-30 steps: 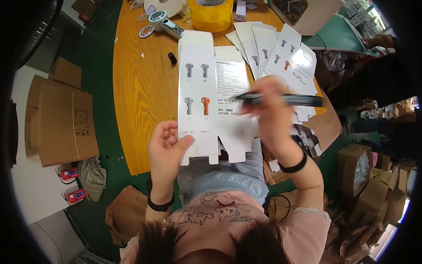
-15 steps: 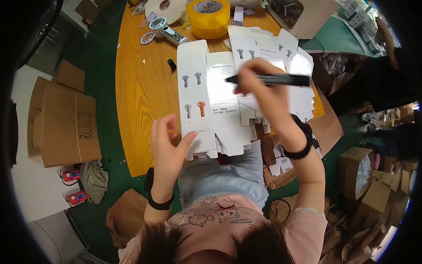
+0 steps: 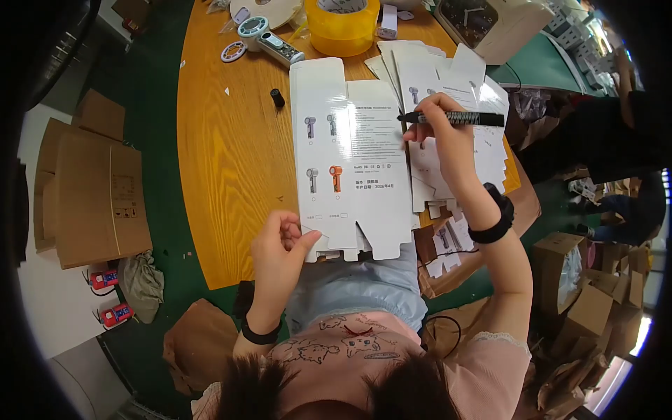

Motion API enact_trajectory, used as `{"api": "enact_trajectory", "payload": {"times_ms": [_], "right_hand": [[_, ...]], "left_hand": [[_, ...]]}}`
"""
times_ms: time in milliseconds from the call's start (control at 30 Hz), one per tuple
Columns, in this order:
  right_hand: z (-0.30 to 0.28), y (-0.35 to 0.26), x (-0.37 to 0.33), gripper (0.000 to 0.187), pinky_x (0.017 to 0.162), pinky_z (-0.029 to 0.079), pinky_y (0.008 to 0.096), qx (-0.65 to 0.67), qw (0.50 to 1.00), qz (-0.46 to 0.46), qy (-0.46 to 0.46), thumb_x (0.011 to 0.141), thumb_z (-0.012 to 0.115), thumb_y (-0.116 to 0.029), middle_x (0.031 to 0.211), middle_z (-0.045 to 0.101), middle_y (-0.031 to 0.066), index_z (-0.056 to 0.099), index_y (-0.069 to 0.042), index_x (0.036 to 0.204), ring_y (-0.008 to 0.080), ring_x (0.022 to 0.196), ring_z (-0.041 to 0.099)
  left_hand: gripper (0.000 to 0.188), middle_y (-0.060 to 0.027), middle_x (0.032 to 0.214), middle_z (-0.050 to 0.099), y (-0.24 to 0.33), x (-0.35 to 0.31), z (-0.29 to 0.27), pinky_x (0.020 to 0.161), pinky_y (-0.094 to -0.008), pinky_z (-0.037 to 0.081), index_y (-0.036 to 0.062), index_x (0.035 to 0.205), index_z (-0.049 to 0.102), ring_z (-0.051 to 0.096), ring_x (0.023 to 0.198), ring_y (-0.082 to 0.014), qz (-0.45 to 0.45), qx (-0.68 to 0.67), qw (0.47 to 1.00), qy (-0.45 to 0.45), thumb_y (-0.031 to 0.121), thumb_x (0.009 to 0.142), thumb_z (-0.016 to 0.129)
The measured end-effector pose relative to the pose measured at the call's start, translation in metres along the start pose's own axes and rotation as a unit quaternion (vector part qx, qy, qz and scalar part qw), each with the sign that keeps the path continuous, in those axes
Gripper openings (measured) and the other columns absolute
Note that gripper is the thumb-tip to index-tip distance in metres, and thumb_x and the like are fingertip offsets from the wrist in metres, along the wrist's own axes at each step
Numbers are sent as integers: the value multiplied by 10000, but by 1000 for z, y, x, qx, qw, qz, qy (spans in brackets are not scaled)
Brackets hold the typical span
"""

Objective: The person picks up a stack of flat cardboard boxes from a bag on the floor and places them on a table. They use a marker to mark each box one at a time before gathering the entire stack.

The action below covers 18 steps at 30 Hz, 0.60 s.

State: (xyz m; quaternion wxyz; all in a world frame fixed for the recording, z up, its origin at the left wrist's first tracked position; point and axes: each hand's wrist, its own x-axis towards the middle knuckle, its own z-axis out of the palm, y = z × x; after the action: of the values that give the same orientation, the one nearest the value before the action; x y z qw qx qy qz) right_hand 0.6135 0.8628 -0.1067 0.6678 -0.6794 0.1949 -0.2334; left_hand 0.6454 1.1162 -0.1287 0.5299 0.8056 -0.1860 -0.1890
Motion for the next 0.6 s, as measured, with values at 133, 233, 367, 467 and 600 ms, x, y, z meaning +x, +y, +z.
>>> {"api": "enact_trajectory", "payload": {"times_ms": [133, 233, 367, 467, 600], "right_hand": [[29, -12, -9, 103, 483, 398, 175, -72, 994, -45, -64, 812, 503, -85, 598, 543, 43, 532, 8, 780, 71, 519, 522], [49, -4, -7, 103, 478, 389, 174, -93, 990, -30, -101, 807, 512, -81, 596, 541, 37, 539, 13, 773, 63, 511, 508], [55, 7, -1, 112, 472, 379, 173, -85, 990, 6, -114, 804, 520, -83, 594, 536, 27, 545, 18, 765, 55, 505, 494], [57, 7, -1, 116, 471, 376, 175, -81, 990, -1, -120, 804, 521, -86, 590, 530, 21, 547, 19, 763, 53, 503, 488], [57, 7, -1, 117, 468, 373, 177, -128, 985, -3, -118, 804, 517, -84, 591, 531, 25, 548, 21, 761, 52, 506, 494]], "left_hand": [[240, 1, 629, 463, 3, 0, 3, 492, -191, 362, 4, 825, 490, 420, 538, -65, -8, -11, 1000, 4, 46, 688, 683], [236, 16, 623, 469, 2, 0, 2, 487, -172, 350, 6, 823, 501, 416, 538, -44, -10, -17, 1000, 3, 40, 681, 687], [233, 18, 620, 465, -1, -1, 4, 480, -170, 348, 4, 830, 500, 413, 534, -37, -23, -34, 999, -4, 34, 687, 681], [230, 20, 619, 462, -2, -2, 4, 475, -167, 345, 2, 836, 498, 410, 532, -32, -26, -44, 999, -5, 28, 692, 675], [258, -37, 642, 462, -1, -3, 4, 500, -230, 383, -4, 870, 467, 434, 541, -106, -30, -36, 999, -28, 53, 713, 664]]}}
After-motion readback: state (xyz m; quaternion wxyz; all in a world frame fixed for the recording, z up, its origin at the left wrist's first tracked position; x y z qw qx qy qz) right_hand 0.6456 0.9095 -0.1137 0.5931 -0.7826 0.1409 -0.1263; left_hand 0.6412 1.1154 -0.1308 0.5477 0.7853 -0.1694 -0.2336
